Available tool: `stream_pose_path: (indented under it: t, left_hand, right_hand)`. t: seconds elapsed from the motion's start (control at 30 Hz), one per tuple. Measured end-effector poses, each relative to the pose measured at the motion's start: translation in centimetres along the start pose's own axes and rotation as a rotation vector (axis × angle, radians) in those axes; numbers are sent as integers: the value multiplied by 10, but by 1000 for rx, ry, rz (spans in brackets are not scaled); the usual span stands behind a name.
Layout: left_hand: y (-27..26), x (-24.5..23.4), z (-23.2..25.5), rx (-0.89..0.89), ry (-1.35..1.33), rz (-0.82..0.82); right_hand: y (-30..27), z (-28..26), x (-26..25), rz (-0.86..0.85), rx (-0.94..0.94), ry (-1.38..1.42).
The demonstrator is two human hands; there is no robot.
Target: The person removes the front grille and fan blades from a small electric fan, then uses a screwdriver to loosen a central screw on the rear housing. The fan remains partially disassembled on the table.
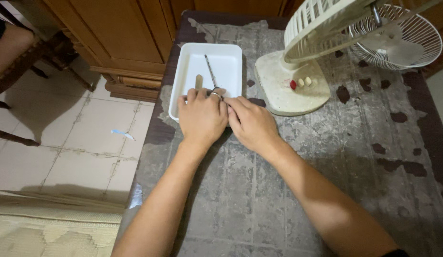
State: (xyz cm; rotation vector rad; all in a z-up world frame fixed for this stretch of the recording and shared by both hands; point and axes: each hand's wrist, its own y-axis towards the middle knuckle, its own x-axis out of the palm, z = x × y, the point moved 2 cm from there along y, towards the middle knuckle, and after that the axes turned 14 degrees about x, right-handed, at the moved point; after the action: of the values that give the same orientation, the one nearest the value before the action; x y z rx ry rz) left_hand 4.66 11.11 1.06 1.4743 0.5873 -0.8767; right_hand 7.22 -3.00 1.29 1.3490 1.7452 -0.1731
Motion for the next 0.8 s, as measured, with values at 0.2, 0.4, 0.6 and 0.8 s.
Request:
stream_pose_path:
  t: [0.2, 0.4, 0.6, 0.8]
  left_hand:
    - [-1, 0, -1, -12, -90, 86]
    - [3, -4, 0, -57, -178, 115]
    - [7, -19, 2, -220, -489, 127]
    - [12, -31, -1, -414, -849, 176]
  right_hand:
    - [-1, 2, -1, 23, 2, 107]
    - [-1, 2, -4, -13, 69, 207]
    - [-2, 4, -5, -31, 125, 245]
    - [-1, 11, -5, -22, 120, 304]
